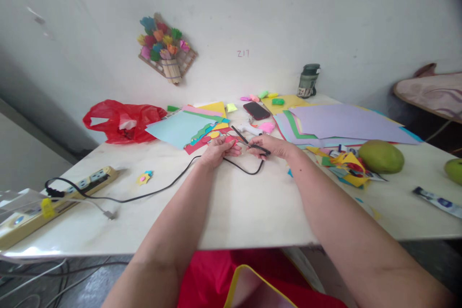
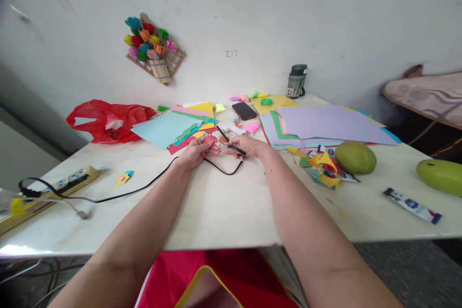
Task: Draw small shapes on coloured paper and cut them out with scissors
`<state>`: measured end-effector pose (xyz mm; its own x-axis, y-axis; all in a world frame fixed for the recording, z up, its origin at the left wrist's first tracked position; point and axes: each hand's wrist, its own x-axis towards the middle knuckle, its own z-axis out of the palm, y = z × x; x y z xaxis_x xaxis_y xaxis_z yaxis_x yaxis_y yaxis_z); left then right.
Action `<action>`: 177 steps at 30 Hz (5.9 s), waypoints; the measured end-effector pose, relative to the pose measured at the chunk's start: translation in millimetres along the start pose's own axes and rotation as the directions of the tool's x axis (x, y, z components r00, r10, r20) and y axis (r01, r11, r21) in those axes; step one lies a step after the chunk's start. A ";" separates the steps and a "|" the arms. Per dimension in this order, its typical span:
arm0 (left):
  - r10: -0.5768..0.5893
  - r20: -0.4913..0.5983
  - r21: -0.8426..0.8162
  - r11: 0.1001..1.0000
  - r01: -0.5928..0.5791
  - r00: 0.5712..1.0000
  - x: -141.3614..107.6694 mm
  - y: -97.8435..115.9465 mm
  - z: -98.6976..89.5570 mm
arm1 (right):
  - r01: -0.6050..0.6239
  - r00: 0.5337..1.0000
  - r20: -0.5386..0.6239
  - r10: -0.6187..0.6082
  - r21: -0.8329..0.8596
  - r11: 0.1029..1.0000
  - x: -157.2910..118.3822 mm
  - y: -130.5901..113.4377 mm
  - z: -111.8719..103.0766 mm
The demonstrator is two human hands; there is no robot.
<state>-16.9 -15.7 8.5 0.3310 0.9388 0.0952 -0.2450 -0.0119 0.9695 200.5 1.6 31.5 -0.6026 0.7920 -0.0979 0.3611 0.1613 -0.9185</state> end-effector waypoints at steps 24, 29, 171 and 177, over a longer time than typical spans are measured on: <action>0.006 0.012 0.012 1.000 -0.006 1.000 -0.1 -1.0 -1.4 | -0.002 0.999 -0.037 0.003 0.041 0.999 0.9 -3.8 5.0; 0.008 0.010 0.005 1.000 -0.008 1.000 -1.1 0.2 0.4 | 0.015 1.000 -0.028 -0.014 0.035 0.999 1.9 -1.2 4.0; 0.004 -0.029 0.020 1.000 -0.003 1.000 -1.1 -0.1 1.6 | 0.008 1.000 0.026 -0.010 0.085 0.996 2.3 -0.4 7.0; 0.007 -0.027 0.013 1.000 -0.006 1.000 0.0 -0.8 0.8 | 0.004 1.000 0.012 -0.005 0.078 0.997 0.8 -3.0 7.8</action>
<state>-15.9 -16.0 7.9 0.3049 0.9476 0.0957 -0.2350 -0.0225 0.9717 193.3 -2.8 31.2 -0.6132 0.7839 -0.0976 0.3018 0.1183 -0.9460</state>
